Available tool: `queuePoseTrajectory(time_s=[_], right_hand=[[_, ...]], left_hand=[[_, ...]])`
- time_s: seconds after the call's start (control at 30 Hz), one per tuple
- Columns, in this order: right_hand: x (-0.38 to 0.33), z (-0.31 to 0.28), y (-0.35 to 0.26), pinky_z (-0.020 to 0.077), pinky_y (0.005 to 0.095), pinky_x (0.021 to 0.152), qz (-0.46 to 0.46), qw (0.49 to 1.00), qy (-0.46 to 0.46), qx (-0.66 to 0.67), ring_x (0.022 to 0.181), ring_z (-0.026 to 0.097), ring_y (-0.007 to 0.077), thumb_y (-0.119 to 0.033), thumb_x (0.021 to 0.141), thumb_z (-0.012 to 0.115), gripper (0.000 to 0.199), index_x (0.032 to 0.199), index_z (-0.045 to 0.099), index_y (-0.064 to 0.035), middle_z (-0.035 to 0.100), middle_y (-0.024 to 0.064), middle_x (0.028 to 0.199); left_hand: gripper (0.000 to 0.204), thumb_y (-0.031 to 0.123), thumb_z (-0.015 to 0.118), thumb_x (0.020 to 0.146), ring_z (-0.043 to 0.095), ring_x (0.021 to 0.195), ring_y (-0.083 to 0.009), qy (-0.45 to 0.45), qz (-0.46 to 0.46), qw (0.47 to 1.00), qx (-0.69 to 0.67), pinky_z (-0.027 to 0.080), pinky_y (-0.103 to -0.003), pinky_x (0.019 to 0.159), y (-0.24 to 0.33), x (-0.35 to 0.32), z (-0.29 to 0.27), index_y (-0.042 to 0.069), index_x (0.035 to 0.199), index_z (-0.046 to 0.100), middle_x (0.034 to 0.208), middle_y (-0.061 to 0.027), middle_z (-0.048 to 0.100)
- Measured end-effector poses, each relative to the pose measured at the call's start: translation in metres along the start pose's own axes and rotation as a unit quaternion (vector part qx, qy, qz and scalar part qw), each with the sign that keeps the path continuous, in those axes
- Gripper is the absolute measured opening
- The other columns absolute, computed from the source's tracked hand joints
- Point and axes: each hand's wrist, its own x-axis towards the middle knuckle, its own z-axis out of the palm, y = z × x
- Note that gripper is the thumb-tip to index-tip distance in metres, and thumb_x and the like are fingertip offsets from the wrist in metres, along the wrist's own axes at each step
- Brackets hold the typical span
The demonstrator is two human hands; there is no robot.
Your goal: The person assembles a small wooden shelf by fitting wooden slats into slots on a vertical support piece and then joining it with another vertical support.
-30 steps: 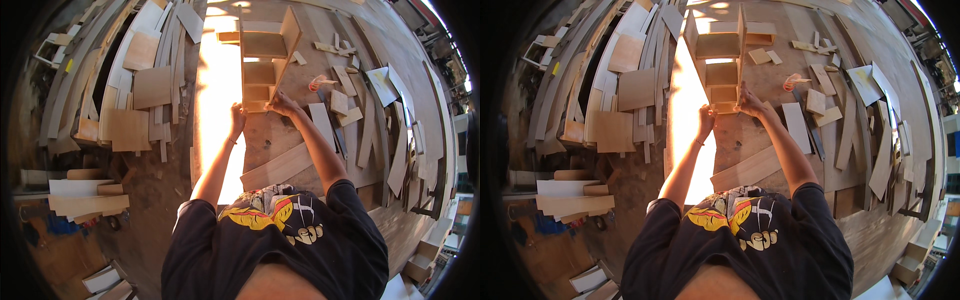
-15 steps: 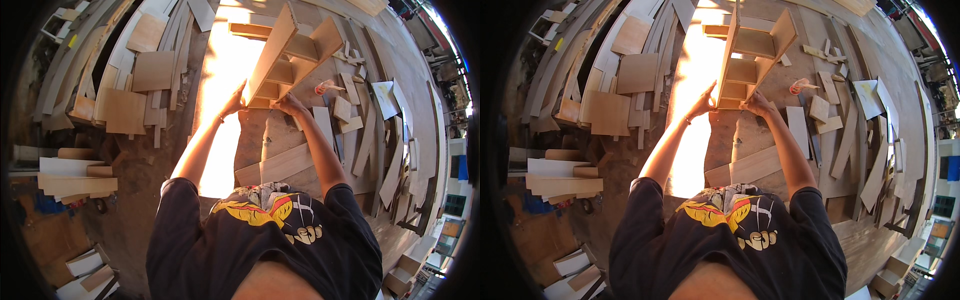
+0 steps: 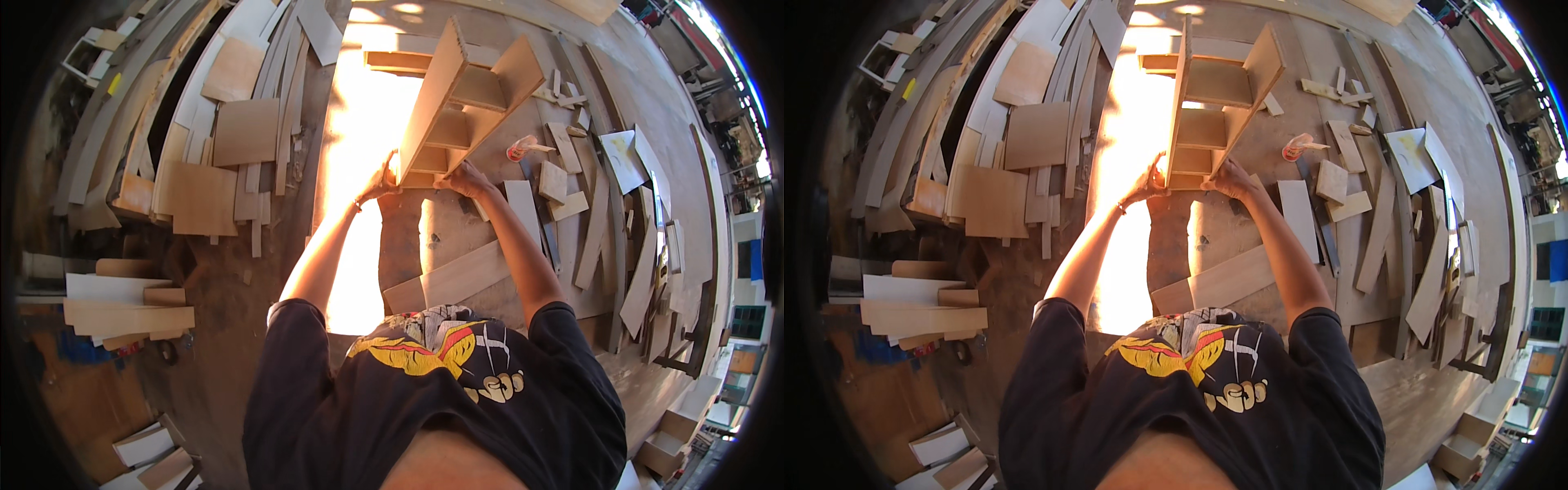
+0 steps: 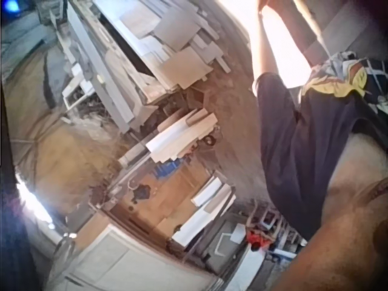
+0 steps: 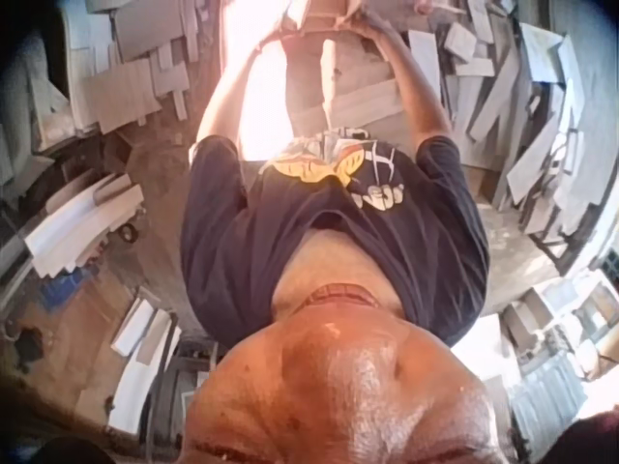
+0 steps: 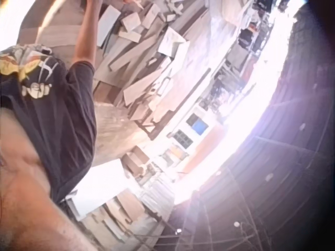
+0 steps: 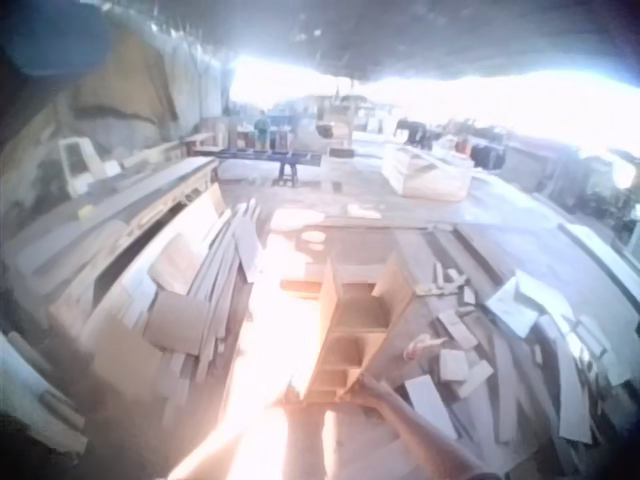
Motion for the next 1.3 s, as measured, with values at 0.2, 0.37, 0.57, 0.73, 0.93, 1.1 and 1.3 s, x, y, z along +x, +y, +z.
queuePoseTrajectory(time_s=[0.2,0.37,0.57,0.73,0.93,1.1,1.3], right_hand=[[0.004,-0.015,-0.024,0.0377,0.0364,0.094,-0.008,1.000,-0.007,0.018,0.113,0.046,0.0305,-0.026,0.059,0.077,0.071,0.118,0.046,-0.0010,0.052,0.0175,0.116],[-0.019,-0.054,-0.073,0.0381,0.0371,0.097,-0.032,0.997,-0.024,0.068,0.114,0.046,0.0324,-0.023,0.057,0.078,0.086,0.129,0.035,-0.0028,0.049,0.0181,0.120],[-0.052,-0.051,-0.096,0.0470,0.0341,0.083,0.028,0.978,-0.113,0.173,0.095,0.059,0.0246,-0.025,0.060,0.079,0.081,0.126,0.040,0.0011,0.060,0.0160,0.100],[-0.075,-0.019,-0.071,0.0495,0.0299,0.076,0.087,0.959,-0.186,0.196,0.087,0.060,0.0197,-0.029,0.065,0.077,0.077,0.124,0.042,0.0049,0.061,0.0135,0.094],[-0.102,0.001,-0.062,0.0497,0.0268,0.075,0.168,0.913,-0.229,0.293,0.090,0.058,0.0141,-0.033,0.073,0.071,0.057,0.115,0.050,-0.0010,0.060,0.0091,0.098],[-0.117,0.007,-0.063,0.0523,0.0247,0.072,0.186,0.907,-0.223,0.306,0.085,0.058,0.0123,-0.040,0.072,0.070,0.056,0.113,0.055,-0.0040,0.058,0.0057,0.099],[-0.121,0.009,-0.046,0.0520,0.0269,0.076,0.232,0.887,-0.239,0.319,0.084,0.061,0.0146,-0.038,0.077,0.066,0.051,0.110,0.057,-0.0001,0.060,0.0070,0.098]], left_hand=[[0.098,0.019,0.080,0.058,0.036,0.124,-0.0311,0.090,0.126,0.988,0.012,0.033,-0.041,0.101,0.000,-0.001,-0.003,0.005,0.137,0.024,0.135,-0.0178,0.036],[0.099,0.021,0.082,0.058,0.041,0.120,-0.0296,0.047,0.114,0.992,-0.034,0.037,-0.042,0.100,0.083,-0.046,-0.028,0.001,0.136,0.024,0.128,-0.0204,0.042],[0.075,0.021,0.078,0.066,0.050,0.109,-0.0257,-0.024,0.035,0.958,-0.283,0.045,-0.038,0.090,0.063,-0.088,0.001,-0.002,0.125,0.038,0.116,-0.0137,0.050],[0.067,0.023,0.076,0.069,0.058,0.093,-0.0220,-0.022,-0.021,0.938,-0.346,0.048,-0.032,0.080,0.048,-0.124,0.035,-0.009,0.117,0.043,0.102,-0.0145,0.055],[0.049,0.035,0.067,0.075,0.059,0.088,-0.0182,-0.066,-0.089,0.934,-0.341,0.047,-0.031,0.079,0.043,-0.142,0.051,-0.004,0.103,0.056,0.089,-0.0095,0.061],[0.044,0.038,0.065,0.077,0.059,0.082,-0.0145,-0.117,-0.133,0.918,-0.354,0.048,-0.029,0.074,0.033,-0.141,0.059,-0.002,0.094,0.059,0.086,-0.0091,0.061],[0.045,0.047,0.061,0.078,0.061,0.068,-0.0111,-0.119,-0.161,0.919,-0.339,0.051,-0.025,0.064,0.043,-0.138,0.062,0.003,0.086,0.062,0.078,-0.0057,0.063]])
